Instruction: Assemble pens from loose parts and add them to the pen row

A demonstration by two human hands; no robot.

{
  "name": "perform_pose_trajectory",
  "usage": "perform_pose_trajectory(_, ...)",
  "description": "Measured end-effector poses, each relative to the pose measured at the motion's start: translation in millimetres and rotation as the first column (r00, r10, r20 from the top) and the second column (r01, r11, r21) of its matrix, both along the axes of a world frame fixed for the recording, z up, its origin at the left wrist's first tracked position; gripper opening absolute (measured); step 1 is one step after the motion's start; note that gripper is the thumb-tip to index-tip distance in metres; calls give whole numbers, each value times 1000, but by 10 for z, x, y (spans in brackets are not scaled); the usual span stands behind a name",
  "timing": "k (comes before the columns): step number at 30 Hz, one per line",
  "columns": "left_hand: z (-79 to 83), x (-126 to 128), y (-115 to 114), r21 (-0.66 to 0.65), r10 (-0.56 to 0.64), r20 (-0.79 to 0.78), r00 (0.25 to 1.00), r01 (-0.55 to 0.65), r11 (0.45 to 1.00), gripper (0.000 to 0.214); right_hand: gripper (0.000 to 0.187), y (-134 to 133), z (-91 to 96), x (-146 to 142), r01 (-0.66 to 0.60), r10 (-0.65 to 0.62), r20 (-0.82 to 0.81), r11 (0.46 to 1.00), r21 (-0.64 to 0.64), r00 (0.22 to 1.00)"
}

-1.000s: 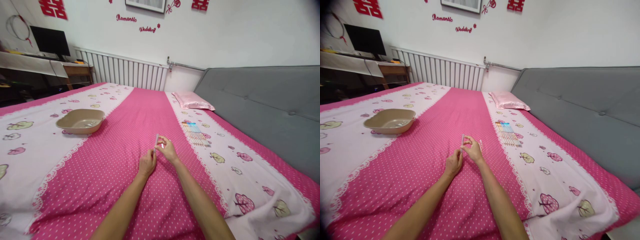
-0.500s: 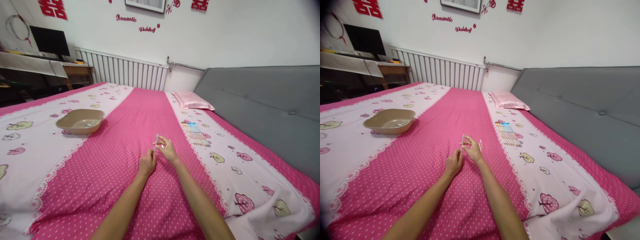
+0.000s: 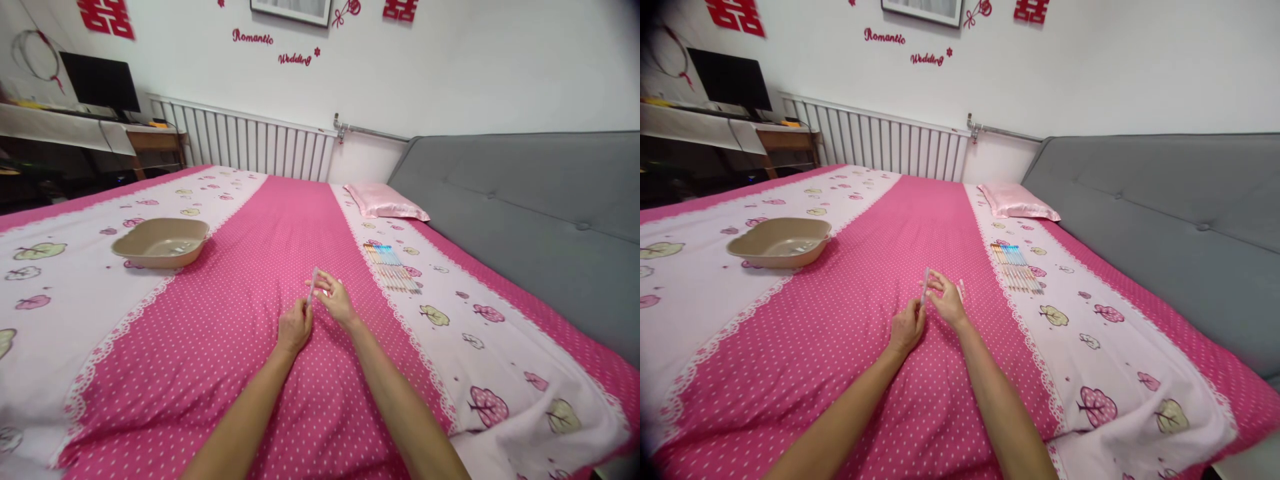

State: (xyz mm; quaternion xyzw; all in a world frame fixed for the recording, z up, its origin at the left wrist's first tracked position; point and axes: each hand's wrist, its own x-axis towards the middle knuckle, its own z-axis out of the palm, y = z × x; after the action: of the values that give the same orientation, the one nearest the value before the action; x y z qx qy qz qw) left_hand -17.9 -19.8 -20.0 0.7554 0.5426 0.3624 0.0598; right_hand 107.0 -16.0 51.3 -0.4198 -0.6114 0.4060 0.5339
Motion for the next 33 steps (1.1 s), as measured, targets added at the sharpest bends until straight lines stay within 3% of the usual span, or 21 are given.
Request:
perform_pose_trajectory(9,1,2,-5,12,2,-6,1000,-2,1000,35,46,15,58,-28,156,-158,133,987,24,978)
perform_pose_trajectory(21,-15,-1,1,30,21,-15,1000,-21,999,36,30,68,-13,-24,19,-19,64,1000,0,998)
perform_pose_trajectory(33,-26,-14,5,69,-8,-13,1000,9,998,37,22,43,77,-48,42,-47,145,999,31,988)
